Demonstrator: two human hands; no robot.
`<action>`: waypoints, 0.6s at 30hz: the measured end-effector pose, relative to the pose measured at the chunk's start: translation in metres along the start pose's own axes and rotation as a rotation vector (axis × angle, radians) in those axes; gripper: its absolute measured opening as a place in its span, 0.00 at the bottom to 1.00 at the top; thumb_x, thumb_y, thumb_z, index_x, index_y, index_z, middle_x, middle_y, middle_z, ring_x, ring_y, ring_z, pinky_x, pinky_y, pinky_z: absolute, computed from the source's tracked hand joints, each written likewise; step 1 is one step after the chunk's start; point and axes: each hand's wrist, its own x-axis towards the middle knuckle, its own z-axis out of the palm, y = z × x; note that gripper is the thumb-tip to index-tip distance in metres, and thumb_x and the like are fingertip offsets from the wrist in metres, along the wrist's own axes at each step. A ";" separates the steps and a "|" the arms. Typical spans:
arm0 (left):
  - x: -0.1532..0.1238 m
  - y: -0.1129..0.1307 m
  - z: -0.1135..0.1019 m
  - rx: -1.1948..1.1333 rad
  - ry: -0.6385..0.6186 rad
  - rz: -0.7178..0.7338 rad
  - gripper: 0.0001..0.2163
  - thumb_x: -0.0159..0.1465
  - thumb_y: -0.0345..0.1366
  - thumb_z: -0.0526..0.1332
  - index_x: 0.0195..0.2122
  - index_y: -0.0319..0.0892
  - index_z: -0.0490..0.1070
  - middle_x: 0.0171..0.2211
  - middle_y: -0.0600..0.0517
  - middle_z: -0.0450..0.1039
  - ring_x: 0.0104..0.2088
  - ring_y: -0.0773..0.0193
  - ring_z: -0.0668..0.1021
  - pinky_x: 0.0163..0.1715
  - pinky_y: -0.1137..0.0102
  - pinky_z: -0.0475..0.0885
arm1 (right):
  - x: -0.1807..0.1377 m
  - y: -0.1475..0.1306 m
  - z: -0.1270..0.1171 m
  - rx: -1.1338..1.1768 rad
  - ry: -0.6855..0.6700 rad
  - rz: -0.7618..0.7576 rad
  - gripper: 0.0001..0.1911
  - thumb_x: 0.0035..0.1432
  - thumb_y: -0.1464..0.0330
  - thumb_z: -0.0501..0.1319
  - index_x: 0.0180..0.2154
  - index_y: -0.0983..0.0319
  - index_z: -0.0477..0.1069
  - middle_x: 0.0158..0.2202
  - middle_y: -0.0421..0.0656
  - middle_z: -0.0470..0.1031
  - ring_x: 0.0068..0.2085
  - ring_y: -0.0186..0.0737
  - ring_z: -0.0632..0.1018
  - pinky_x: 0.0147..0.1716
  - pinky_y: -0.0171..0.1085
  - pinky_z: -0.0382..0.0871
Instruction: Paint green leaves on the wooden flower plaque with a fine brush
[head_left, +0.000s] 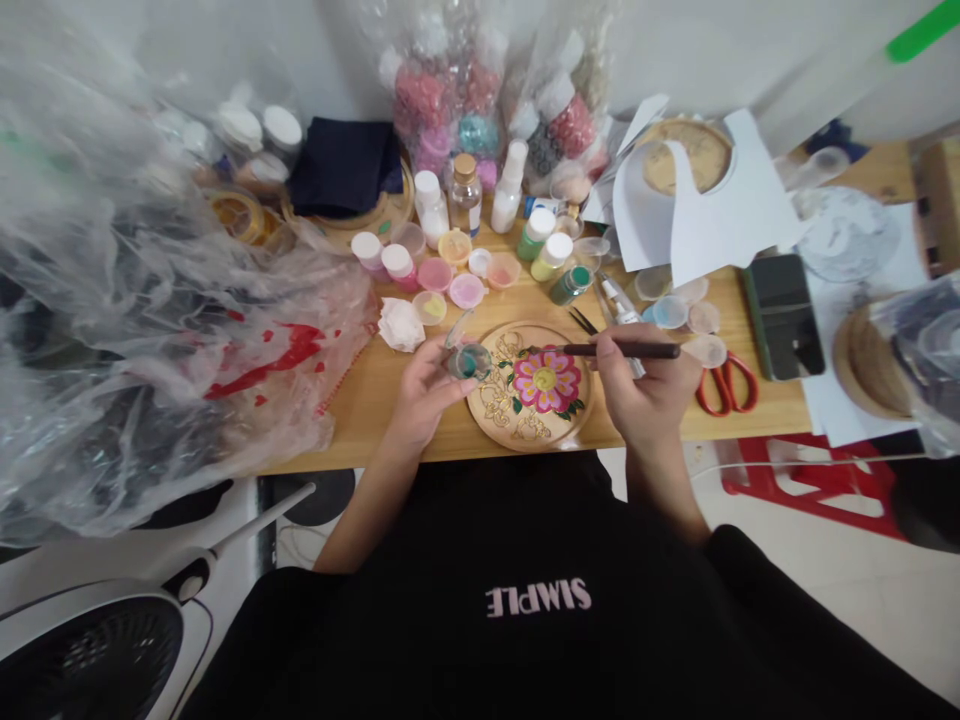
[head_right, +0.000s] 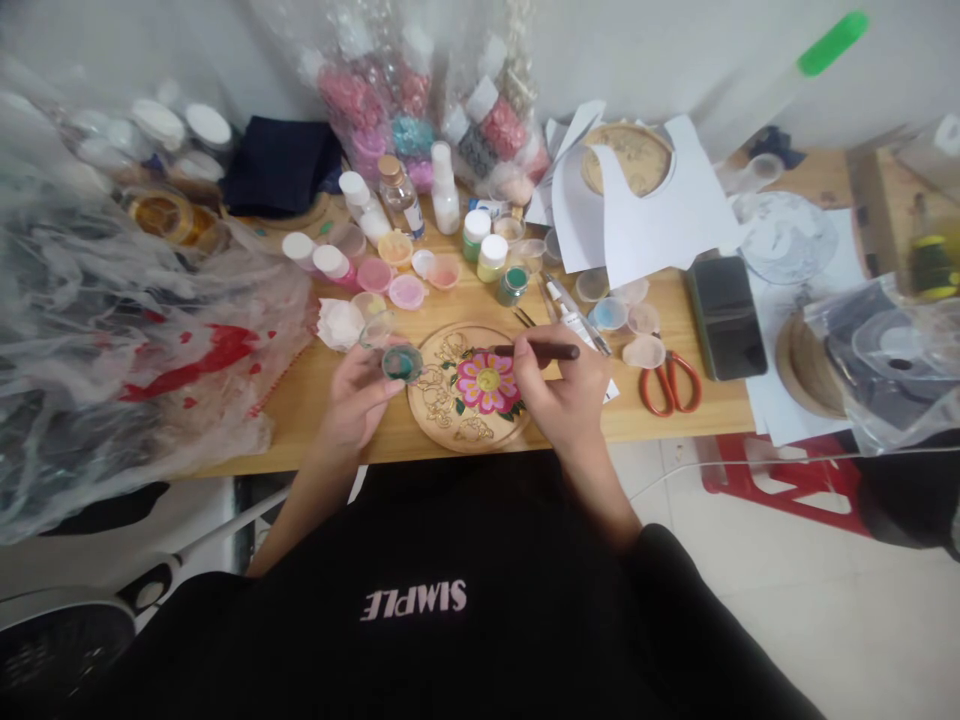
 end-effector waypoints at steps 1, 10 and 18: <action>0.000 0.000 0.000 -0.002 0.000 0.000 0.18 0.51 0.37 0.77 0.42 0.49 0.79 0.44 0.55 0.81 0.43 0.66 0.80 0.45 0.70 0.76 | 0.000 0.000 0.000 -0.001 0.002 -0.005 0.06 0.58 0.72 0.62 0.29 0.59 0.73 0.21 0.36 0.74 0.22 0.32 0.74 0.23 0.34 0.69; 0.001 -0.003 -0.001 0.003 0.005 0.010 0.18 0.51 0.37 0.77 0.43 0.48 0.78 0.44 0.53 0.81 0.43 0.64 0.81 0.44 0.69 0.77 | 0.001 -0.001 0.000 -0.016 -0.018 -0.078 0.06 0.57 0.74 0.62 0.29 0.58 0.73 0.22 0.37 0.76 0.23 0.33 0.76 0.24 0.34 0.70; 0.001 -0.001 0.001 -0.012 -0.013 0.016 0.18 0.51 0.37 0.77 0.43 0.50 0.79 0.44 0.54 0.81 0.43 0.64 0.81 0.46 0.67 0.76 | 0.005 -0.009 -0.003 -0.080 -0.126 -0.148 0.05 0.57 0.71 0.61 0.29 0.59 0.74 0.26 0.38 0.80 0.25 0.33 0.78 0.24 0.34 0.70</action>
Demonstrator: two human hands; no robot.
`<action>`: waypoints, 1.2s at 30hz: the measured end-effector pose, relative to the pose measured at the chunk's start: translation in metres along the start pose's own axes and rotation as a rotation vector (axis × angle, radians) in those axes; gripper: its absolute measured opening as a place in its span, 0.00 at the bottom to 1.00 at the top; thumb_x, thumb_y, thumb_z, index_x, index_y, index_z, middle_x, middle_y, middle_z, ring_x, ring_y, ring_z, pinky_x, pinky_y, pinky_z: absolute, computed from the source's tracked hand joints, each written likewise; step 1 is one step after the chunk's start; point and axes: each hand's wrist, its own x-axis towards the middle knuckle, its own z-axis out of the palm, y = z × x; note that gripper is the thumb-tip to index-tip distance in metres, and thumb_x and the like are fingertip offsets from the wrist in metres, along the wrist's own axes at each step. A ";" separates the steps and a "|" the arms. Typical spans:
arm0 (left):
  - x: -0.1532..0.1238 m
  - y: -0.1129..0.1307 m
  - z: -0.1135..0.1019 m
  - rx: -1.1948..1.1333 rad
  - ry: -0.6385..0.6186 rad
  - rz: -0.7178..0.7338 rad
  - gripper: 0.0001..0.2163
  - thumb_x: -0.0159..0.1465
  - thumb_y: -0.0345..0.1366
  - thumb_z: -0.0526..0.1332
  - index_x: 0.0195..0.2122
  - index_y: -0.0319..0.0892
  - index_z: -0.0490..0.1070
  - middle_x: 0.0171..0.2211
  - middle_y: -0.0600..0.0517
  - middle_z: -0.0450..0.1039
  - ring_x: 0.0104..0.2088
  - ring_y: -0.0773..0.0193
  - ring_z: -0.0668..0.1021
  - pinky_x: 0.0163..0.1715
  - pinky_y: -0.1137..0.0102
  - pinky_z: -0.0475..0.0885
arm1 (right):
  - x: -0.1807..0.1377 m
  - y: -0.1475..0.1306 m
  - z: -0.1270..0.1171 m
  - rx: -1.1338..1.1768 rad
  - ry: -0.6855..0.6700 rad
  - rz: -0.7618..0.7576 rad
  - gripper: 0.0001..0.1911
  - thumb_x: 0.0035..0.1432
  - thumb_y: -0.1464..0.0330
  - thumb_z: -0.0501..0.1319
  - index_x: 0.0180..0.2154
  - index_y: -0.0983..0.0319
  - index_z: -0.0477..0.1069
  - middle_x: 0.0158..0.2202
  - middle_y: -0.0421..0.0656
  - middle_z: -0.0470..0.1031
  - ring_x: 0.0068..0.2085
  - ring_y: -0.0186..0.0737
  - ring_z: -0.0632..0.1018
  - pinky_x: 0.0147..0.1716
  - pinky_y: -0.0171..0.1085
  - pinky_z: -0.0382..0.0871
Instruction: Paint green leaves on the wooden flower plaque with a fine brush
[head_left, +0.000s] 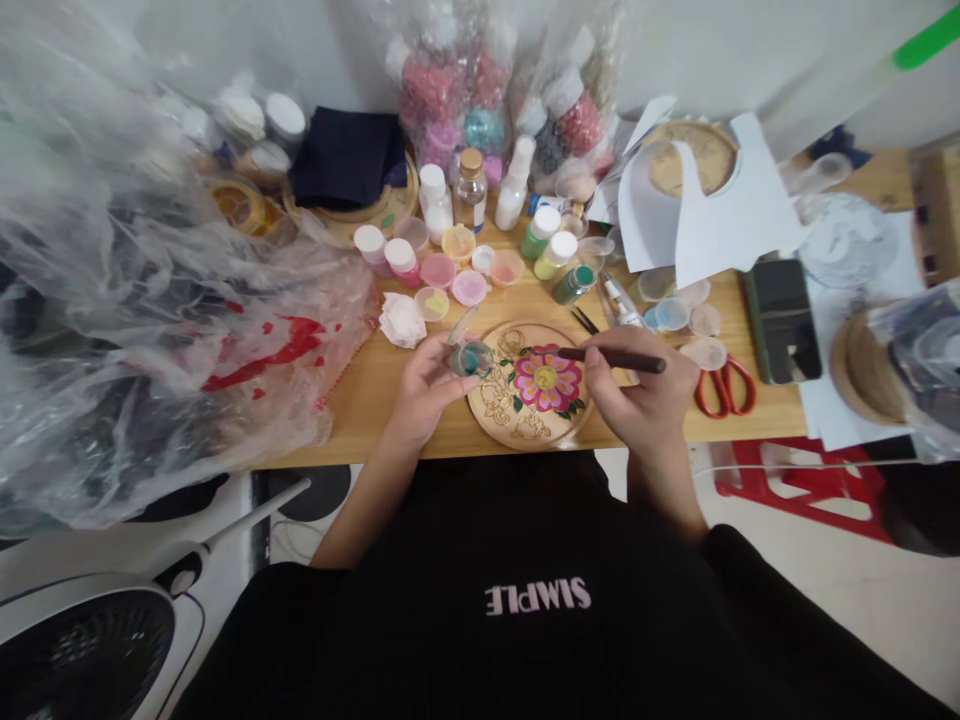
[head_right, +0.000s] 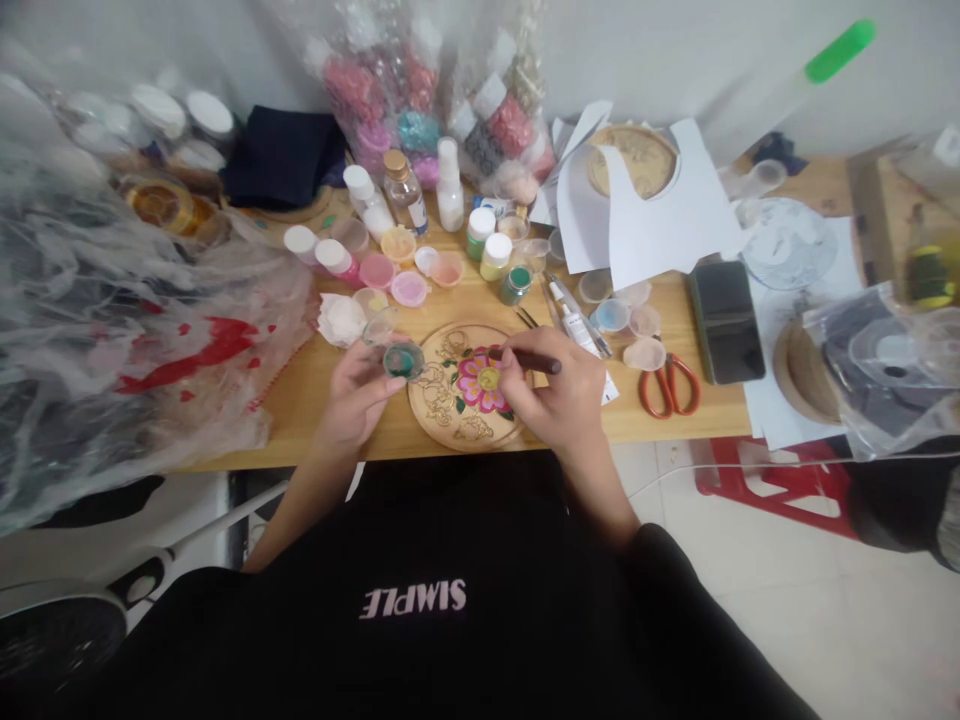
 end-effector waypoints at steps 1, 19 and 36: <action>0.000 0.001 0.001 -0.003 0.006 -0.002 0.18 0.50 0.37 0.77 0.42 0.50 0.79 0.44 0.54 0.81 0.43 0.64 0.81 0.46 0.68 0.76 | 0.000 -0.001 -0.001 -0.007 -0.010 -0.009 0.05 0.57 0.71 0.61 0.30 0.59 0.74 0.26 0.38 0.80 0.25 0.33 0.78 0.24 0.33 0.69; 0.001 0.002 0.001 -0.002 -0.003 0.002 0.18 0.50 0.38 0.78 0.42 0.48 0.79 0.41 0.54 0.81 0.41 0.65 0.81 0.44 0.70 0.76 | -0.001 0.000 -0.002 -0.025 -0.014 -0.113 0.04 0.58 0.72 0.61 0.32 0.58 0.73 0.26 0.38 0.80 0.25 0.33 0.78 0.24 0.35 0.70; 0.001 -0.001 0.000 0.016 0.005 0.026 0.19 0.50 0.38 0.78 0.42 0.48 0.79 0.43 0.54 0.81 0.42 0.64 0.81 0.45 0.68 0.76 | -0.002 0.001 -0.001 -0.016 -0.007 -0.102 0.04 0.58 0.72 0.61 0.33 0.58 0.74 0.27 0.38 0.80 0.26 0.34 0.78 0.26 0.36 0.70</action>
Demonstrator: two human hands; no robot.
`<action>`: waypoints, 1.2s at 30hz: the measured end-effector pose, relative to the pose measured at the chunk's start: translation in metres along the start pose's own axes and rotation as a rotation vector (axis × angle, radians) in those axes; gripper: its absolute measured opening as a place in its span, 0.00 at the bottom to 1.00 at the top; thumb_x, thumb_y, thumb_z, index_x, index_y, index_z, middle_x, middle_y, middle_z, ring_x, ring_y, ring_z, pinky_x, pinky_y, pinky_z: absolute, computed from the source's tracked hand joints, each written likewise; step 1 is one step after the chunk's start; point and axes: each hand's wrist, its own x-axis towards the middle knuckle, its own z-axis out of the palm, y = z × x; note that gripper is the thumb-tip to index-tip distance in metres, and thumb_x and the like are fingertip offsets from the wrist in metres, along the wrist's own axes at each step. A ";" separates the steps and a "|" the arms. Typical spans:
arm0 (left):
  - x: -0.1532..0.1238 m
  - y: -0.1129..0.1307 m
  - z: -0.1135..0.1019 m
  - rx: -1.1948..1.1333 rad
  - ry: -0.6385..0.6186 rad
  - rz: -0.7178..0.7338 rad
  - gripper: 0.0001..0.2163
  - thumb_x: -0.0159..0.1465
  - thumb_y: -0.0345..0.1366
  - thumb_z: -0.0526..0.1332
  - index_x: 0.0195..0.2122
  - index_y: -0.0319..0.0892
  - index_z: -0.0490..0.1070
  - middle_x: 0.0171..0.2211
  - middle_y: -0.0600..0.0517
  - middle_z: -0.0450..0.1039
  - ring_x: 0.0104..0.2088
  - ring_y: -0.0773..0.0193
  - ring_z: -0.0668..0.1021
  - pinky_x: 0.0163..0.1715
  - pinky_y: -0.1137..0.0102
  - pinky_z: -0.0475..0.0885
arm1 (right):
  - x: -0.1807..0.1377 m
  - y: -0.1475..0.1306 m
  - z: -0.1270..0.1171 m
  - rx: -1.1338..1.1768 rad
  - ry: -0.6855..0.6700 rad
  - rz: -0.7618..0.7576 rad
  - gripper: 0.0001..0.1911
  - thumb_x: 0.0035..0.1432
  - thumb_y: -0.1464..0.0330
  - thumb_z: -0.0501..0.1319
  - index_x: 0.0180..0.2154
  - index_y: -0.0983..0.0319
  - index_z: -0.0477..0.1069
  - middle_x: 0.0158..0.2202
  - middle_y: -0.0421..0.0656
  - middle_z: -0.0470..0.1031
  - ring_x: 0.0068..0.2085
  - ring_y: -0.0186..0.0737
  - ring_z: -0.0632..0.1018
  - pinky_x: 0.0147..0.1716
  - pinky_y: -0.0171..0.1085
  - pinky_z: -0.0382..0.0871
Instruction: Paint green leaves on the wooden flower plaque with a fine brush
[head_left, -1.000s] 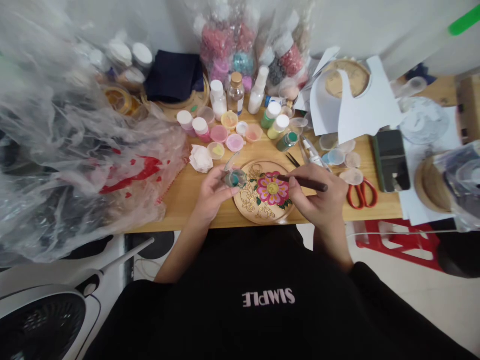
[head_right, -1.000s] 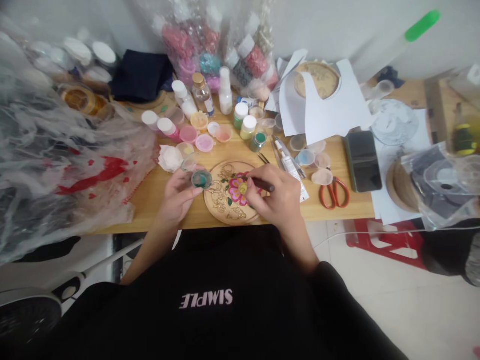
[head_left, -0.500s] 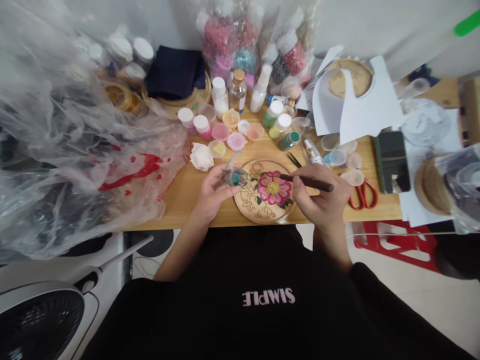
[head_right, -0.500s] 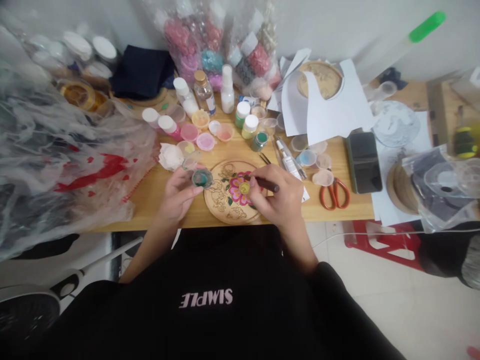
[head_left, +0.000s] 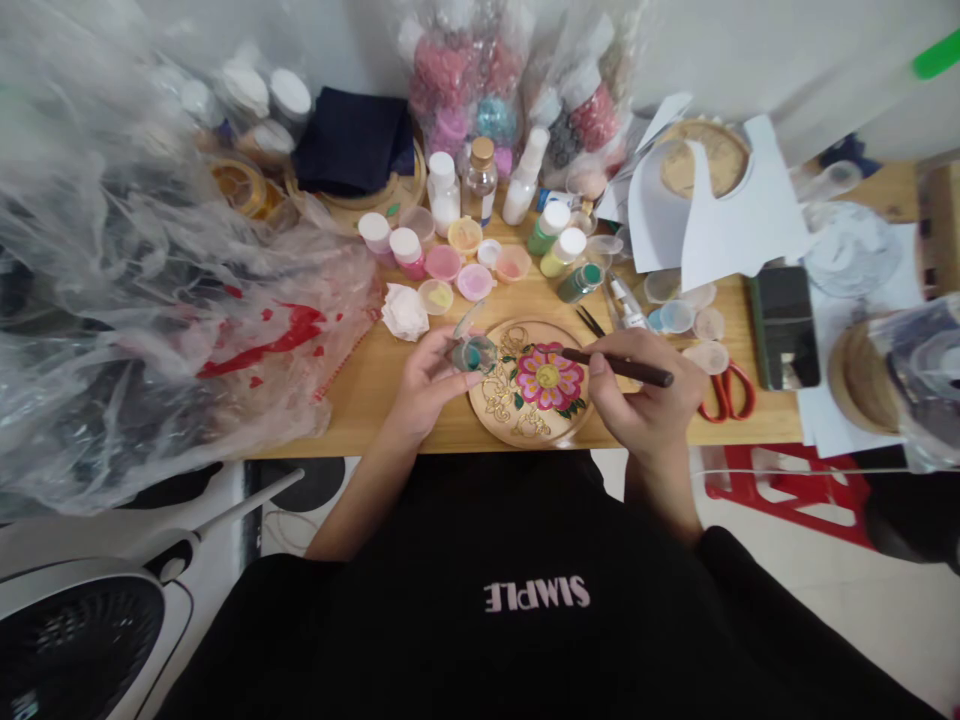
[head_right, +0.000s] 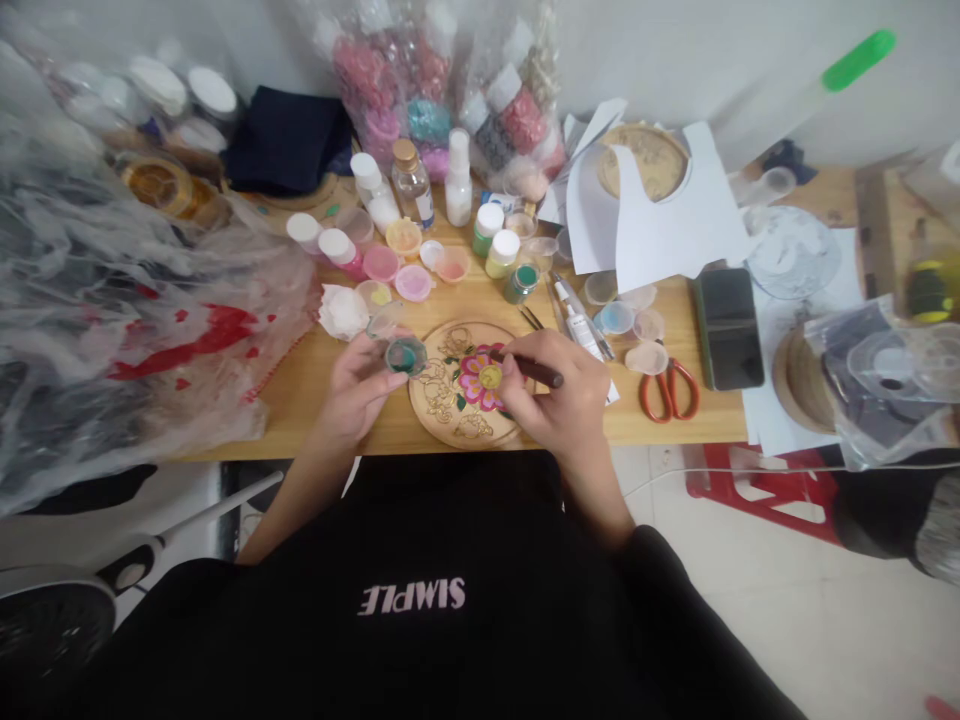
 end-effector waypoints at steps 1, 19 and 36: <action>0.000 0.000 0.000 0.002 0.003 0.001 0.19 0.49 0.38 0.78 0.42 0.48 0.79 0.44 0.54 0.81 0.42 0.63 0.81 0.45 0.68 0.76 | 0.000 0.000 0.000 0.003 -0.009 0.005 0.04 0.58 0.72 0.61 0.32 0.58 0.74 0.27 0.38 0.80 0.26 0.34 0.78 0.25 0.36 0.71; 0.000 -0.003 -0.001 -0.031 -0.009 -0.007 0.18 0.50 0.35 0.77 0.43 0.49 0.78 0.44 0.54 0.81 0.43 0.63 0.81 0.46 0.67 0.75 | 0.003 -0.002 0.000 0.036 0.002 -0.026 0.04 0.57 0.73 0.62 0.32 0.58 0.72 0.27 0.38 0.79 0.25 0.33 0.77 0.24 0.34 0.70; 0.000 -0.004 -0.002 -0.056 -0.041 0.014 0.18 0.52 0.35 0.77 0.44 0.50 0.80 0.44 0.56 0.81 0.43 0.66 0.81 0.46 0.70 0.75 | 0.003 -0.001 0.000 0.040 0.031 -0.024 0.04 0.59 0.72 0.62 0.32 0.58 0.73 0.26 0.38 0.78 0.26 0.34 0.78 0.25 0.36 0.70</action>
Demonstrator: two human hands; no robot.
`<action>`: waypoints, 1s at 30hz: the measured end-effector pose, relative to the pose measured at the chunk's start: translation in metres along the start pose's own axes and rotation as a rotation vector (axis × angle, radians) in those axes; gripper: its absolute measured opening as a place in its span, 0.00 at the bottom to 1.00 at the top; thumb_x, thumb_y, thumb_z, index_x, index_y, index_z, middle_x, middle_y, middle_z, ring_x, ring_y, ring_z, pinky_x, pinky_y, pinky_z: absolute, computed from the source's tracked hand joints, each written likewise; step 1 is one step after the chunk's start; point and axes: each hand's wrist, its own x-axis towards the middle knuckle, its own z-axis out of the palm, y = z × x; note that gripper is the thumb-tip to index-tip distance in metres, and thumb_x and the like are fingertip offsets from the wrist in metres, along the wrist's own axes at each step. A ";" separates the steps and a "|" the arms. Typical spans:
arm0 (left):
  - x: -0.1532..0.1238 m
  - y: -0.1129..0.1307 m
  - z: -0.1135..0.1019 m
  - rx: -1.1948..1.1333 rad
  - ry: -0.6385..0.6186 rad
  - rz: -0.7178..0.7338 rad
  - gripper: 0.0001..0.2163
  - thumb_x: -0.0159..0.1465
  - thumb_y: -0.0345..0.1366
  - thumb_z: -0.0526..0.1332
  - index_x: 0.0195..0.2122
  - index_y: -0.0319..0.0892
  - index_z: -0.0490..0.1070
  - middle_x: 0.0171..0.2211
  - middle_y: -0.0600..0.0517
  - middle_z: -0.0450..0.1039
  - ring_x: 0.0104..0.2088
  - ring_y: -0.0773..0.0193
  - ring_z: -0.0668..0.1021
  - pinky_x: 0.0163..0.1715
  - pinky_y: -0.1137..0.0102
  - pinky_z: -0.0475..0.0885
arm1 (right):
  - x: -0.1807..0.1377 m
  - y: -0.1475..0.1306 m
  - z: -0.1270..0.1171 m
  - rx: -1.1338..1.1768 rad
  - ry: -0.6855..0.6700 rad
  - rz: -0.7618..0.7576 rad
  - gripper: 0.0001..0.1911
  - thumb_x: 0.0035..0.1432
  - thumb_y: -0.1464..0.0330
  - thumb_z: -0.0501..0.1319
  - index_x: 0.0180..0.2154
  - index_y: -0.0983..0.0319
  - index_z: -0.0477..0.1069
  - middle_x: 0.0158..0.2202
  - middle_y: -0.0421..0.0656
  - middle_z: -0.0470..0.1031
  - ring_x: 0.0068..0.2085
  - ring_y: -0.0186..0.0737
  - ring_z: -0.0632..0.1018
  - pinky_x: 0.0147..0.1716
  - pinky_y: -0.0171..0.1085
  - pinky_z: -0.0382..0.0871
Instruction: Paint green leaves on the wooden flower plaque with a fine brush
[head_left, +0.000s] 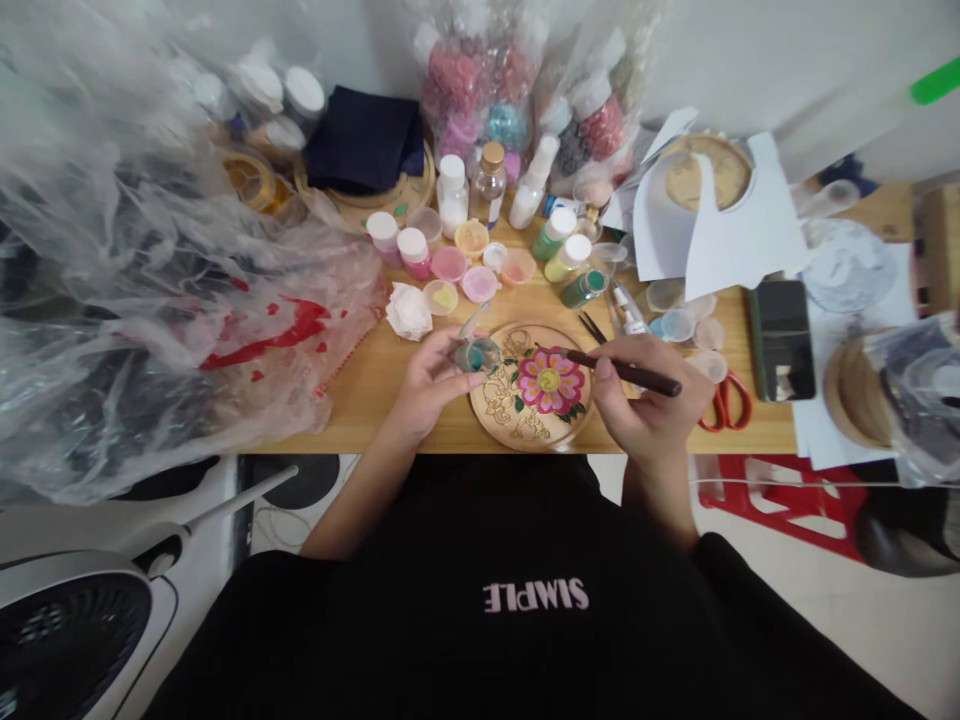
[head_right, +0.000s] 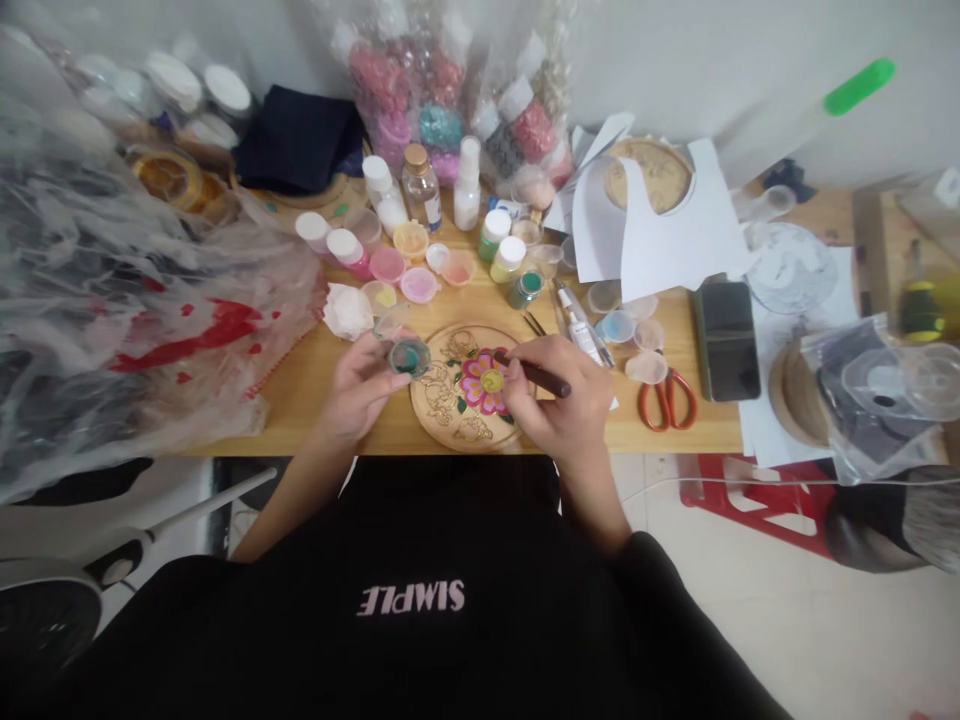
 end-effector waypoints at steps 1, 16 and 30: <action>0.000 0.000 0.000 0.001 0.000 0.001 0.17 0.52 0.35 0.76 0.44 0.50 0.80 0.44 0.56 0.81 0.43 0.66 0.81 0.46 0.70 0.75 | 0.000 0.000 0.000 -0.004 -0.005 -0.001 0.04 0.59 0.72 0.62 0.32 0.58 0.72 0.26 0.38 0.78 0.25 0.34 0.78 0.25 0.35 0.70; 0.000 0.000 0.000 0.046 0.015 -0.004 0.18 0.52 0.36 0.76 0.44 0.48 0.78 0.45 0.54 0.80 0.44 0.63 0.81 0.46 0.67 0.75 | -0.001 0.000 -0.001 -0.002 -0.036 0.003 0.04 0.58 0.74 0.62 0.33 0.59 0.73 0.26 0.37 0.79 0.26 0.33 0.78 0.25 0.34 0.70; 0.000 0.002 0.002 0.031 0.027 -0.003 0.17 0.51 0.36 0.77 0.42 0.49 0.80 0.43 0.55 0.81 0.42 0.66 0.81 0.45 0.70 0.76 | 0.000 -0.001 -0.001 -0.036 -0.060 -0.005 0.04 0.58 0.74 0.61 0.32 0.59 0.72 0.26 0.37 0.78 0.24 0.31 0.77 0.23 0.32 0.69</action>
